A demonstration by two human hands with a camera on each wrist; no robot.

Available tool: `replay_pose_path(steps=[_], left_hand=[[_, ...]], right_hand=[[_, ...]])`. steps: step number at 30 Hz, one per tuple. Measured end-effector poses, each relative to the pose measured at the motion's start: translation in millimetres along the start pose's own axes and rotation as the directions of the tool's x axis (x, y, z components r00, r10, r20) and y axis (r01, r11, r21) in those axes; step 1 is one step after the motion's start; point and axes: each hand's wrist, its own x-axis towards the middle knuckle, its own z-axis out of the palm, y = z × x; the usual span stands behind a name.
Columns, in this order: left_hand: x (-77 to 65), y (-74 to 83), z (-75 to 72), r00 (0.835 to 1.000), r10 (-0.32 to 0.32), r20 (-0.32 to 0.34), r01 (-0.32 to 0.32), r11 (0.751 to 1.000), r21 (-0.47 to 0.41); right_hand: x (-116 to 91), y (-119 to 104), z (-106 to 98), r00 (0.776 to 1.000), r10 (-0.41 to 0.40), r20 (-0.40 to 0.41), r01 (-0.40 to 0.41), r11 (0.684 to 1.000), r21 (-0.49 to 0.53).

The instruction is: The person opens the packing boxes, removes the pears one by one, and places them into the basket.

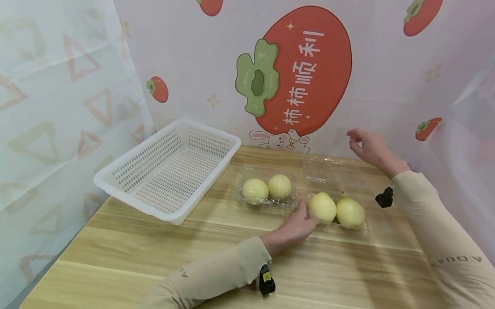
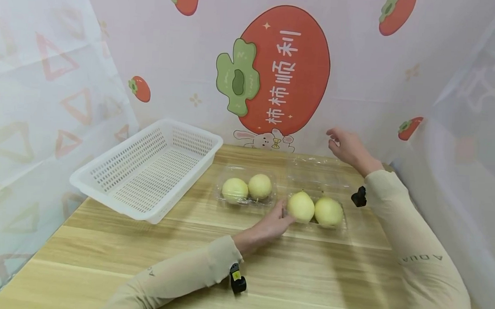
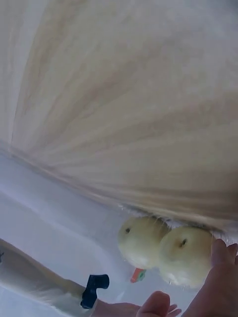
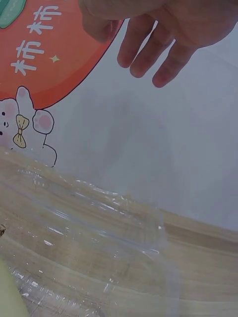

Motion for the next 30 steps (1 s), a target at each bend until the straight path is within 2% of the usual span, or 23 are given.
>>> replay_pose_path(steps=[3, 5, 10, 15, 18, 21, 24, 30], left_hand=[[-3.1, 2.8, -6.1, 0.999, 0.024, 0.034, -0.026, 0.999, 0.044], [-3.8, 5.6, -9.8, 0.995, 0.077, 0.062, -0.080, 0.995, 0.061], [-3.8, 16.1, -19.1, 0.972, 0.199, 0.123, -0.213, 0.970, 0.113], [-4.4, 26.0, -30.4, 0.959, 0.223, 0.172, -0.252, 0.952, 0.171], [-5.8, 31.4, -38.7, 0.945, 0.245, 0.217, -0.291, 0.933, 0.212], [-7.8, 36.6, -49.1, 0.930, 0.272, 0.249, -0.325, 0.923, 0.207], [-10.3, 42.6, -60.4, 0.920, 0.301, 0.251, -0.348, 0.923, 0.166], [-17.7, 57.9, -83.4, 0.897, 0.392, 0.203, -0.423, 0.896, 0.139]], right_hand=[[-5, -3, 2, 1.000, -0.019, 0.007, 0.019, 1.000, 0.007], [-10, -7, 3, 0.999, -0.044, 0.007, 0.044, 0.999, 0.006], [-23, -16, 4, 0.994, -0.099, 0.046, 0.099, 0.995, -0.011], [-38, -26, 3, 0.989, -0.104, 0.101, 0.105, 0.994, -0.006], [-48, -29, 3, 0.989, -0.102, 0.106, 0.103, 0.995, 0.001], [-56, -31, 4, 0.988, -0.113, 0.103, 0.112, 0.994, 0.017], [-65, -32, 7, 0.986, -0.125, 0.107, 0.122, 0.992, 0.030], [-78, -32, 17, 0.988, -0.112, 0.105, 0.108, 0.993, 0.048]])
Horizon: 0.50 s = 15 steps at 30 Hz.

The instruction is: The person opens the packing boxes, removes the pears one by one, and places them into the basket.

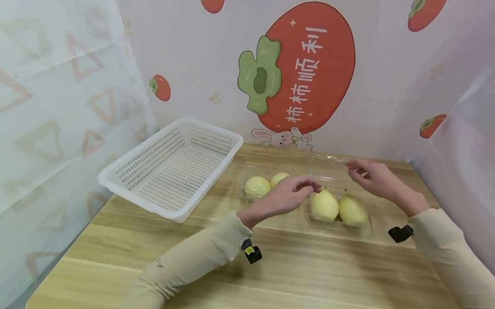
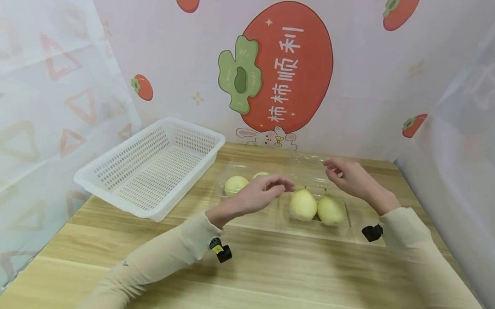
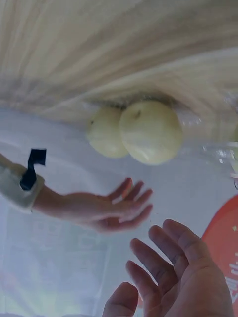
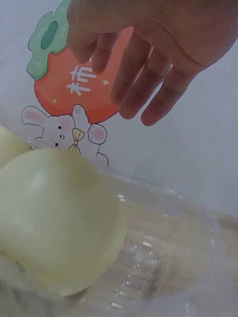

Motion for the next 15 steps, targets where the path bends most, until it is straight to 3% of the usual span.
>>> replay_pose_path(steps=[5, 9, 15], left_hand=[[-8.0, 14.0, -22.2, 1.000, 0.025, -0.017, -0.025, 0.999, 0.022], [-13.6, 23.1, -42.9, 0.997, 0.038, -0.067, -0.032, 0.996, 0.082], [-22.1, 32.1, -74.5, 0.985, 0.082, -0.153, -0.067, 0.993, 0.101]], right_hand=[[-8, 0, 8, 0.998, 0.032, 0.061, -0.032, 0.999, 0.004], [-11, -1, 14, 0.991, 0.029, 0.129, -0.028, 1.000, -0.009], [-17, 1, 23, 0.991, -0.003, 0.136, 0.006, 1.000, -0.026]])
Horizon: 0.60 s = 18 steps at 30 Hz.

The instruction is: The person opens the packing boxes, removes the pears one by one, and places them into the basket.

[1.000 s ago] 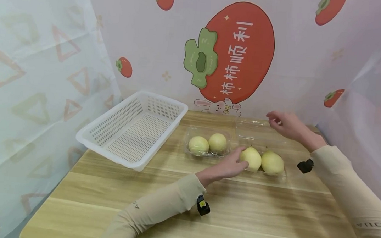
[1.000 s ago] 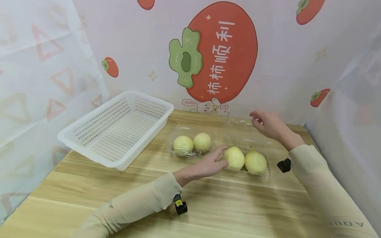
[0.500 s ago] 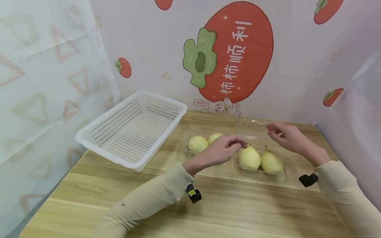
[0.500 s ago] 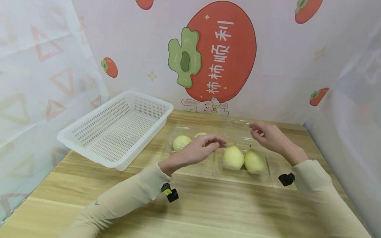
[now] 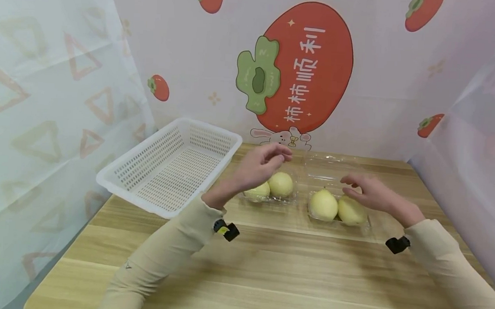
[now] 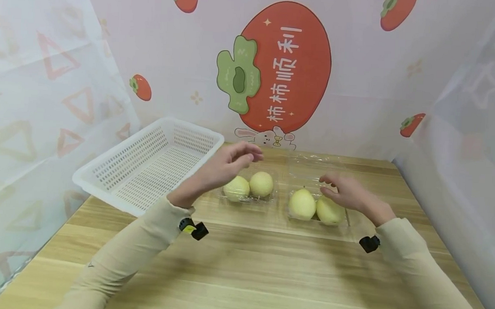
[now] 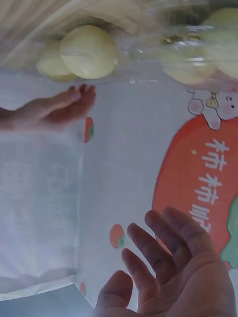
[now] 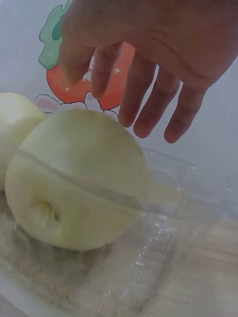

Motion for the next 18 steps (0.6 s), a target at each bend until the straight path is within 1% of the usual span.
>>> replay_pose_path(steps=[2, 7, 10, 13, 16, 18], left_hand=[[-1.8, 1.4, -9.5, 1.000, 0.008, -0.018, -0.008, 1.000, -0.003], [-9.9, 6.4, -35.1, 0.998, -0.006, -0.060, 0.009, 0.998, 0.055], [-17.5, 10.7, -52.7, 0.996, -0.012, -0.092, 0.019, 0.997, 0.075], [-27.4, 11.4, -69.3, 0.992, -0.021, -0.126, 0.031, 0.996, 0.083], [-39.0, 4.3, -85.3, 0.987, -0.038, -0.155, 0.053, 0.994, 0.094], [-46.3, -3.9, -96.0, 0.984, -0.054, -0.171, 0.071, 0.993, 0.097]], right_hand=[[-3, 1, 3, 1.000, 0.002, 0.003, -0.002, 1.000, 0.000], [-9, 4, 10, 0.999, 0.032, 0.027, -0.033, 0.999, 0.014], [-10, 5, 12, 0.998, 0.053, 0.046, -0.054, 0.998, 0.014], [-9, 6, 12, 0.996, 0.055, 0.068, -0.057, 0.998, 0.022], [-8, 5, 12, 0.995, 0.049, 0.085, -0.051, 0.998, 0.028], [-9, 6, 12, 0.996, 0.039, 0.086, -0.042, 0.999, 0.029]])
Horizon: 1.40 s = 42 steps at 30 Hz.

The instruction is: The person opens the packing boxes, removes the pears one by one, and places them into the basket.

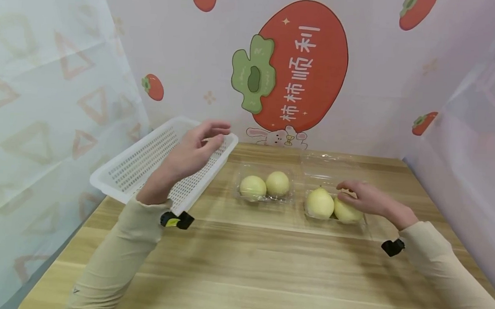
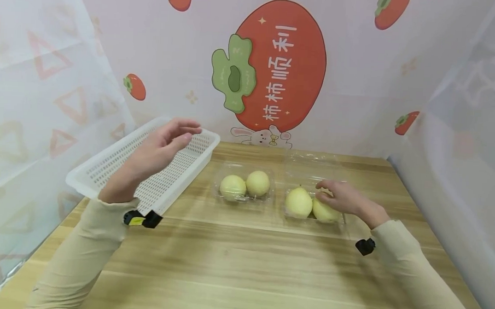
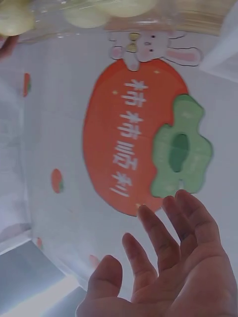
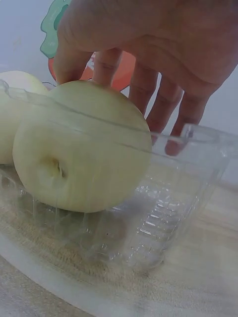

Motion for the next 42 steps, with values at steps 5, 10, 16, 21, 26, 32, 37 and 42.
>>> replay_pose_path(steps=[5, 10, 16, 21, 26, 32, 37, 42], left_hand=[[-18.4, -21.1, -30.8, 0.999, -0.045, -0.020, 0.045, 0.999, 0.021], [-36.3, -35.0, -56.6, 0.995, -0.095, 0.001, 0.095, 0.995, 0.025], [-47.6, -60.6, -76.0, 0.984, -0.177, -0.010, 0.178, 0.983, 0.054], [-49.7, -85.6, -89.1, 0.972, -0.228, -0.051, 0.232, 0.969, 0.089], [-47.6, -107.4, -98.6, 0.948, -0.287, -0.137, 0.303, 0.946, 0.118], [-50.3, -131.5, -105.0, 0.930, -0.299, -0.212, 0.345, 0.909, 0.232], [-53.0, -149.0, -115.0, 0.920, -0.270, -0.282, 0.352, 0.889, 0.294], [-49.6, -165.4, -122.2, 0.910, -0.204, -0.361, 0.332, 0.879, 0.342]], right_hand=[[-1, -1, 2, 1.000, -0.025, -0.009, 0.025, 1.000, 0.007], [-2, -2, 4, 1.000, -0.016, 0.022, 0.015, 1.000, 0.026], [-1, -2, 8, 0.999, 0.010, 0.052, -0.012, 0.999, 0.031], [0, 0, 14, 0.999, -0.009, 0.044, 0.010, 1.000, -0.015], [-1, -1, 20, 1.000, -0.027, 0.015, 0.027, 1.000, -0.016], [-1, -2, 28, 0.999, -0.036, -0.007, 0.036, 0.999, 0.018], [0, -1, 33, 0.999, 0.036, 0.020, -0.037, 0.998, 0.044], [4, 0, 35, 0.997, 0.076, -0.008, -0.075, 0.996, 0.056]])
